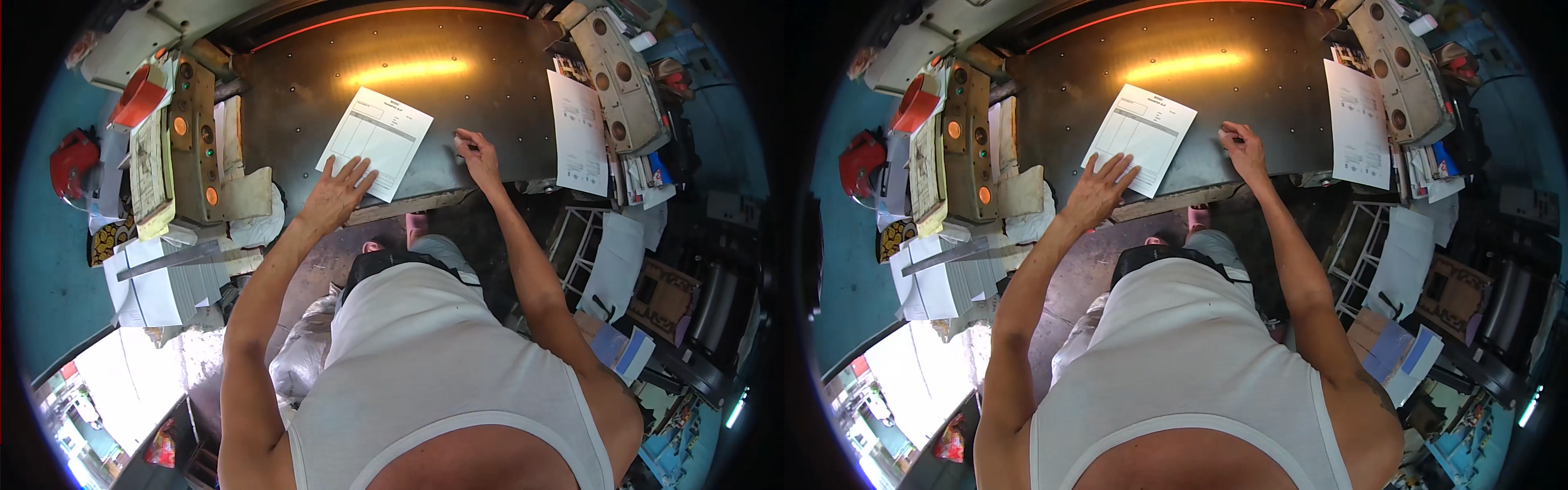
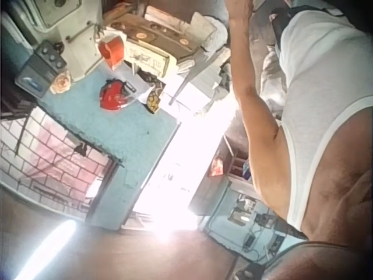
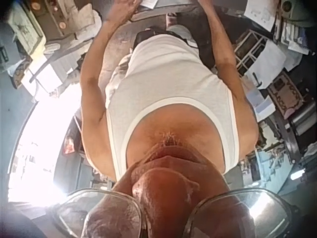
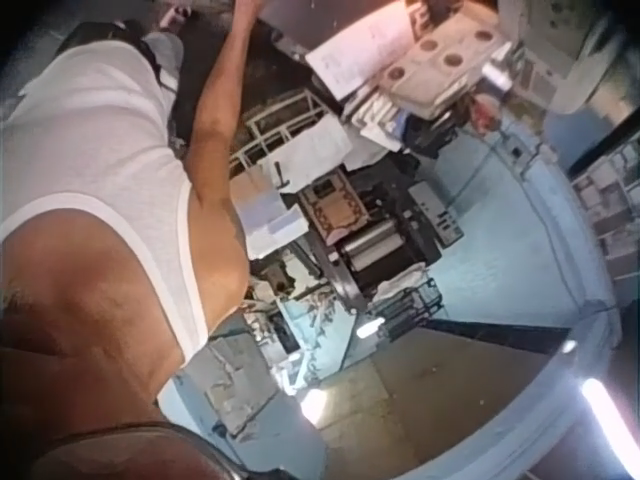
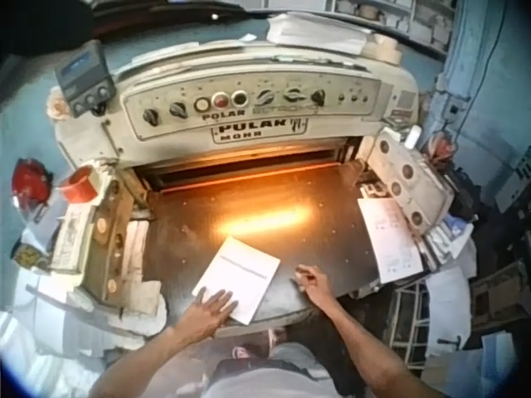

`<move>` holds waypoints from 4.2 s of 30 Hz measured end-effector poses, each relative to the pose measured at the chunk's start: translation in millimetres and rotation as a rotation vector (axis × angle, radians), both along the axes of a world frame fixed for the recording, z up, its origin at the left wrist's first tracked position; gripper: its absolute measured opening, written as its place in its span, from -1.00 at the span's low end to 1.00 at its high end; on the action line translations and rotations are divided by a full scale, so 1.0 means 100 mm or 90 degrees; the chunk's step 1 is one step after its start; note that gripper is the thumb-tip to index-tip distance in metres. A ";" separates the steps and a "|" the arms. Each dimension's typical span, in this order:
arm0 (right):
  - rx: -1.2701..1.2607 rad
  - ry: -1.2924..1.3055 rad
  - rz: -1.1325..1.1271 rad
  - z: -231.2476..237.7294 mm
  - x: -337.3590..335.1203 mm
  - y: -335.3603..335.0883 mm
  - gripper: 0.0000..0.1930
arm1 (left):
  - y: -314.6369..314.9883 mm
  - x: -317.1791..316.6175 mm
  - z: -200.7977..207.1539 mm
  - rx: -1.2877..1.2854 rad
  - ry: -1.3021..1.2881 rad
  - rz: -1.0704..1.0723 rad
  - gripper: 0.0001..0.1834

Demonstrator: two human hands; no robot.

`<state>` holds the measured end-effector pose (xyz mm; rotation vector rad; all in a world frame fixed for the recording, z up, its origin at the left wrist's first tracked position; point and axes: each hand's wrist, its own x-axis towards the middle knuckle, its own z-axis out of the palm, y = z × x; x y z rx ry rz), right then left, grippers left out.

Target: Organizing a stack of printed sheets and trimming them using an industrial paper cutting machine.

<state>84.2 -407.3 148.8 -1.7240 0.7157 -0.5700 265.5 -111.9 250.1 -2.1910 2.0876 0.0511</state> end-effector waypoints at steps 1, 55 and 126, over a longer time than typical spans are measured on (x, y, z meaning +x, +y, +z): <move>0.003 -0.001 0.000 -0.01 -0.01 0.00 -0.67 | 0.02 -0.01 0.01 0.008 0.018 0.000 -0.24; 0.207 0.131 -0.052 0.55 -0.93 1.37 -0.62 | -0.70 0.98 0.69 -0.267 0.589 0.138 -0.75; 0.295 0.070 -0.596 0.28 -3.08 1.36 -0.70 | -1.75 1.23 1.24 0.176 0.185 -0.162 -0.63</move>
